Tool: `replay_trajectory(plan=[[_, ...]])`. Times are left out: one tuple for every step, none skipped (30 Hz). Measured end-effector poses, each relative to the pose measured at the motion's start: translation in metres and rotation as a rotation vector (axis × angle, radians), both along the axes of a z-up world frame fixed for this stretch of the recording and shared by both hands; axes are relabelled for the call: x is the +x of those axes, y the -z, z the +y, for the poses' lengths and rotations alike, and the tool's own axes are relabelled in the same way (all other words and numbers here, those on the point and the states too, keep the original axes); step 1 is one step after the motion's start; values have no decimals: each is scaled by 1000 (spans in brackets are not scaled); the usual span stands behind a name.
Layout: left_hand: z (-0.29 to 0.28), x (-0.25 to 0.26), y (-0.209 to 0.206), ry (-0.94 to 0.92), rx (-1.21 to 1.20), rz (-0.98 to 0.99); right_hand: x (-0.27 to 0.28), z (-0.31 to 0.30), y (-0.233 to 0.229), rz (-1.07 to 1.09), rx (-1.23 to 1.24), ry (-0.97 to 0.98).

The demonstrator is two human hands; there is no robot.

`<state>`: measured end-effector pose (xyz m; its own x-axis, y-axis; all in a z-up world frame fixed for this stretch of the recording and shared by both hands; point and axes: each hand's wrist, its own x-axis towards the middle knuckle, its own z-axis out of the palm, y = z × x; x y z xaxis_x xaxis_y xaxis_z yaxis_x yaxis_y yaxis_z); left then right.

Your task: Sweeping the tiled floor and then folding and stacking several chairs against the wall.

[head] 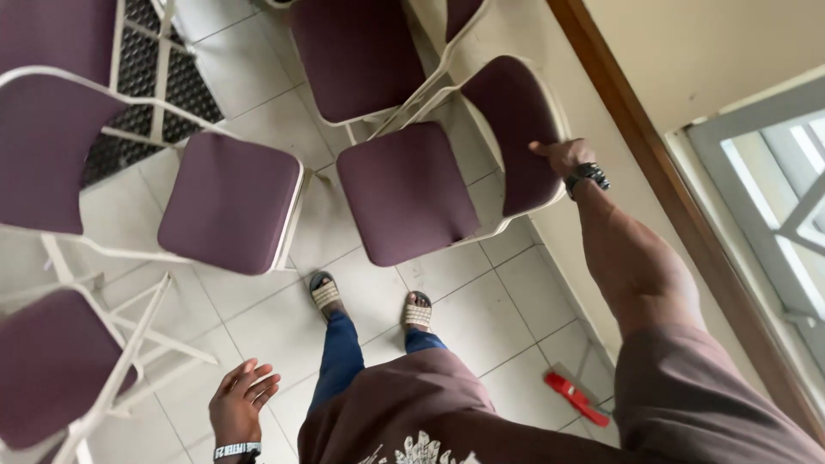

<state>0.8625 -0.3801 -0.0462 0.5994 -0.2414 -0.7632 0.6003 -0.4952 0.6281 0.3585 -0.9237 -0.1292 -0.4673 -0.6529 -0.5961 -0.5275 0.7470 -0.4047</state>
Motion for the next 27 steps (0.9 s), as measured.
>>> replay_trajectory(plan=[[-17,7,-2,106,-24,-16,11,13,-12,89,-6,-226],[-37,13,-2,221,-55,-29,20,26,-27,183,-11,-441],[-59,21,5,258,-65,-23,36,40,-29,191,-16,-403],[-83,27,13,406,-98,-48,49,56,-31,203,3,-571],[-107,31,20,553,-134,-73,64,71,-33,213,25,-739],[-135,32,27,611,-150,-62,87,93,-47,225,24,-679],[-162,32,34,729,-224,-63,113,113,-60,245,19,-757],[-188,33,40,851,-302,-59,144,131,-73,268,15,-829],[-217,28,43,913,-322,-45,159,153,-72,282,16,-764],[-241,21,45,1099,-331,-213,178,173,-68,182,-66,-578],[-264,12,48,1278,-347,-389,199,191,-62,87,-153,-392],[-284,8,17,1324,-348,-387,211,210,-67,81,-147,-346],[-303,2,-12,1511,-482,-654,224,230,-71,56,-252,-231],[-323,-7,-41,1670,-630,-935,237,242,-76,33,-365,-125],[-338,-11,-49,1702,-642,-938,240,251,-77,29,-367,-91],[-350,-15,-55,1825,-677,-1013,242,262,-78,15,-324,-74],[-361,-23,-62,1946,-713,-1090,244,274,-78,0,-281,-58],[-367,-30,-66,1972,-730,-1096,259,288,-91,-3,-288,-28],[-373,-40,-70,2052,-799,-1166,272,302,-104,-88,-361,84],[-375,-52,-73,2137,-871,-1228,285,320,-116,-171,-431,200],[-377,-64,-84,2167,-890,-1226,291,327,-129,-171,-433,234],[-371,-77,-93,2296,-984,-1356,298,342,-141,-80,-479,205],[-363,-91,-102,2415,-1087,-1490,304,358,-154,12,-519,176],[-354,-103,-104,2453,-1130,-1478,295,372,-155,20,-515,224],[-344,-116,-106,2541,-1137,-1454,284,387,-156,48,-431,193],[-333,-134,-108,2634,-1159,-1419,271,406,-158,78,-340,172],[-320,-143,-104,2676,-1218,-1393,265,422,-169,88,-328,231]])
